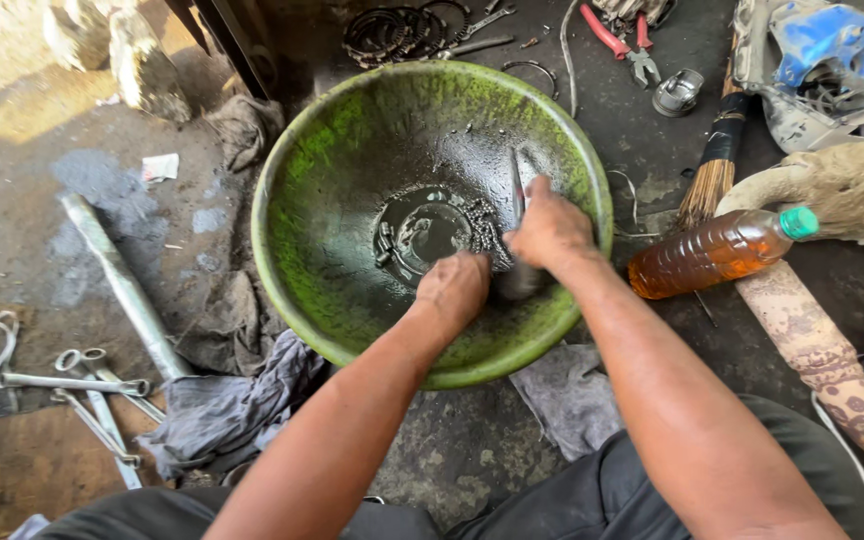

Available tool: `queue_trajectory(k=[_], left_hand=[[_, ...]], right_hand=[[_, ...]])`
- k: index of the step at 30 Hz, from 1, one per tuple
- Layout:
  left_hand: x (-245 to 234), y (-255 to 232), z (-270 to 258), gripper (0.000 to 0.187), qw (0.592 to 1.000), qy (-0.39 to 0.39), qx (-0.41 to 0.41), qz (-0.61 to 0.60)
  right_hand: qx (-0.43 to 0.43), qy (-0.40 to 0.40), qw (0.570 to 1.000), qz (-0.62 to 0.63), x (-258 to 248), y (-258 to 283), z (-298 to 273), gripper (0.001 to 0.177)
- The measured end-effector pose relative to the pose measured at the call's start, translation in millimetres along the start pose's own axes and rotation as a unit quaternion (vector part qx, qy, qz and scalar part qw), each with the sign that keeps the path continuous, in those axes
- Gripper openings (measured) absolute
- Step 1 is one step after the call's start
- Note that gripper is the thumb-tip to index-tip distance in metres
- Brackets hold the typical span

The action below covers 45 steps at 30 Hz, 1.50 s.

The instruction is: The person sits on the floor and cleans a small mechanical assembly, likely a gear or sprocket, using a wire brush and a liquid solvent poured from a plastic bottle. They scrub the part repeatedly over a green basin, occasionally adding more solvent and rotating the part to clean different sides.

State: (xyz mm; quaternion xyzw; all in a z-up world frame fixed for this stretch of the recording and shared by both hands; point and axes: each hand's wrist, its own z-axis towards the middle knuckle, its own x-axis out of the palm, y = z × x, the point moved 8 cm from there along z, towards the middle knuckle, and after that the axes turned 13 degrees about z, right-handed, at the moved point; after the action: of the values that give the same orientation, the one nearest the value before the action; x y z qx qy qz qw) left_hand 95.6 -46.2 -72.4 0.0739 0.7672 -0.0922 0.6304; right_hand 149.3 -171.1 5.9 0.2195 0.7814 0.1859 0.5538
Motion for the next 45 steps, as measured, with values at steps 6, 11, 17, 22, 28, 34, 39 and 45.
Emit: queue_trajectory(k=[6,11,17,22,28,34,39,45], left_hand=[[-8,12,-1,0.017,0.999,-0.025,-0.015,0.020],[-76,29,-33,0.020,0.991,-0.107,-0.039,0.065],[-197,58,-116,0.023,0.969,-0.245,-0.033,-0.026],[-242,73,-159,0.015,0.909,-0.416,-0.007,0.010],[-238,98,-160,0.019,0.910,-0.387,-0.049,-0.144],[-234,114,-139,0.027,0.884,-0.268,-0.171,-0.342],[-233,100,-110,0.031,0.872,-0.196,-0.194,-0.404],[-235,98,-95,0.032,0.838,-0.252,-0.214,-0.434]], right_hand=[[-0.015,0.014,0.999,-0.024,-10,-3,3,0.053],[-0.077,-0.086,0.987,0.112,-39,1,2,0.058],[-0.176,-0.091,0.946,0.259,-23,32,-17,0.041],[-0.187,-0.075,0.942,0.268,-2,46,-37,0.034],[-0.270,0.043,0.960,0.067,42,64,-51,0.022],[-0.227,-0.052,0.953,0.192,-43,71,-69,0.026],[-0.305,-0.081,0.888,0.335,-99,67,-104,0.033],[-0.308,-0.064,0.924,0.218,-67,74,-105,0.029]])
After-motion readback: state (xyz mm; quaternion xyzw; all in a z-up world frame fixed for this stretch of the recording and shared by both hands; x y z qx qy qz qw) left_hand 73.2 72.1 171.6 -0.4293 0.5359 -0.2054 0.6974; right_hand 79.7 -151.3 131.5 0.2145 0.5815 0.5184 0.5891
